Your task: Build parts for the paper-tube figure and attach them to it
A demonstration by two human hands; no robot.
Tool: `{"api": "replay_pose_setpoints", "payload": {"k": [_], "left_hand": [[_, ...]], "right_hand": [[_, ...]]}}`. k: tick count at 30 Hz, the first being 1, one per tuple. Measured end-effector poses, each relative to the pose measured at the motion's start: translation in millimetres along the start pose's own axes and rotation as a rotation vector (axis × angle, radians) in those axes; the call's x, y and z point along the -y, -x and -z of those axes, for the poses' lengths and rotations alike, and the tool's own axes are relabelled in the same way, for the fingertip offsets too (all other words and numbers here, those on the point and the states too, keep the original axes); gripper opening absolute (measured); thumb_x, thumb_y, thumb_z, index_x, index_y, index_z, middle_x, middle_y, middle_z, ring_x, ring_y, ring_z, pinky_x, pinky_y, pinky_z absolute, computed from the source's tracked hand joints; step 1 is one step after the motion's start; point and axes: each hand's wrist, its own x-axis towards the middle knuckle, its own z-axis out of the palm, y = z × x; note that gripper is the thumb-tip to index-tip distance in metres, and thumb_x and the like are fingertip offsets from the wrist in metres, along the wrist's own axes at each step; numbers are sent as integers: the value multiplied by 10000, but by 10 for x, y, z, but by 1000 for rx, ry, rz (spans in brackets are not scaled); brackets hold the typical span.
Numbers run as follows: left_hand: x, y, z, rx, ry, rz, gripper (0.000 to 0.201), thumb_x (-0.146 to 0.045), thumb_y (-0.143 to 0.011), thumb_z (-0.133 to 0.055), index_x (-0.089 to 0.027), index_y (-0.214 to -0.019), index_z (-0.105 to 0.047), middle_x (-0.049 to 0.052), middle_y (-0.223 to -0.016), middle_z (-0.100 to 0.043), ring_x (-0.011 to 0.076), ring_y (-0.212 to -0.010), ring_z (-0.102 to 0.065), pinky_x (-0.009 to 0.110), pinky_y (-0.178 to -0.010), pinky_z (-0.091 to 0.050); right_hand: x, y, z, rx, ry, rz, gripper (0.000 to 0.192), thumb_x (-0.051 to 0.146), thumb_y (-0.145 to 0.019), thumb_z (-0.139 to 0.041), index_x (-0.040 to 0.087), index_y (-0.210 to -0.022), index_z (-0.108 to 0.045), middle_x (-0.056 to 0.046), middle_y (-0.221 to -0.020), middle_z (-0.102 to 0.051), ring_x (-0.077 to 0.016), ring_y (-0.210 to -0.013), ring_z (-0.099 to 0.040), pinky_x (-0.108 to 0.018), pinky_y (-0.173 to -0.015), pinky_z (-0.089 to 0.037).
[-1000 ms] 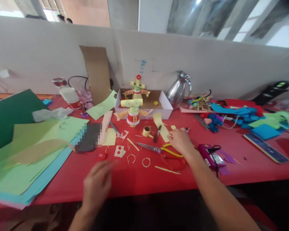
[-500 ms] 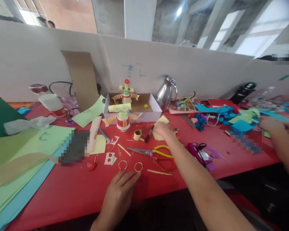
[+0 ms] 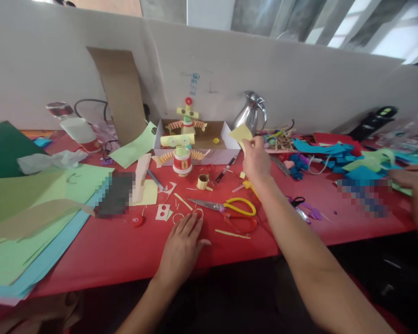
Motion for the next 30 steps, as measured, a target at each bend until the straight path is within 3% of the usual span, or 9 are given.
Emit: {"api": "replay_pose_setpoints", "payload": {"k": [5, 7, 9, 11, 15, 20, 22, 26, 30], "left_hand": [[33, -35, 53, -19, 46, 98, 524, -362, -953, -504, -84, -1398, -499, 189, -1484, -478, 316, -1406, -407, 478, -1126, -412], [43, -14, 89, -12, 76, 118, 485, -335, -962, -487, -137, -1404, -504, 154, -1498, -472, 303, -1409, -405, 478, -1126, -415], [66, 9, 108, 35, 115, 126, 477, -343, -943, -526, -157, -1381, -534, 146, -1472, -508, 312, -1388, -435, 494, -1120, -422], [98, 7, 121, 42, 173, 159, 467, -336, -923, -559, -121, -1337, -574, 174, -1436, -539, 329, -1374, -452, 511, -1122, -414], [103, -67, 227, -144, 455, 384, 378, -305, -934, -528, -127, -1246, -644, 169, -1395, -579, 321, -1338, -495, 505, -1117, -408], [-65, -134, 409, -48, 1422, 770, 394, -398, -825, -700, -171, -1146, -676, 112, -1095, -748, 250, -959, -715, 353, -823, -574], [-103, -152, 420, -125, 1669, 884, 325, -315, -741, -788, -145, -1005, -702, 92, -992, -767, 197, -816, -721, 277, -727, -568], [-70, -180, 397, -273, 1850, 1024, 253, -182, -692, -806, -111, -915, -710, 74, -870, -769, 154, -683, -700, 248, -671, -563], [33, -151, 430, -429, 1906, 1091, 197, -122, -708, -765, -126, -898, -716, 61, -868, -771, 163, -739, -717, 253, -715, -576]], "right_hand": [[-50, 260, 308, -246, -336, -27, 587, 149, -842, -594, 226, -1405, -447, -178, -1425, -413, -337, -1178, -563, -487, -925, -513], [61, 578, 373, -114, -646, -47, 618, 231, -798, -698, 248, -1372, -468, -145, -1405, -484, -286, -1044, -641, -447, -852, -565], [217, 972, 386, 168, -957, -114, 591, 311, -798, -725, 275, -1339, -488, -112, -1359, -564, -238, -888, -688, -404, -748, -597], [369, 1352, 352, 354, -1134, -216, 568, 351, -816, -720, 280, -1329, -487, -102, -1239, -651, -219, -812, -698, -363, -675, -593], [561, 1820, 216, 441, -1326, -320, 514, 356, -816, -725, 259, -1274, -512, -108, -1260, -637, -227, -921, -698, -309, -672, -570], [738, 2019, 142, 647, -1419, -336, 595, 358, -791, -755, 272, -1308, -473, -78, -1166, -663, -189, -818, -692, -288, -646, -548], [817, 2092, 139, 708, -1420, -354, 624, 359, -783, -763, 296, -1327, -464, -66, -1172, -661, -172, -770, -686, -288, -644, -546], [903, 2198, 106, 703, -1454, -452, 568, 360, -779, -767, 297, -1279, -504, -72, -1285, -619, -188, -856, -692, -310, -717, -548], [846, 2169, 83, 731, -1463, -523, 296, 387, -786, -763, 225, -1005, -650, -32, -955, -716, -200, -839, -666, -305, -746, -511]]}}
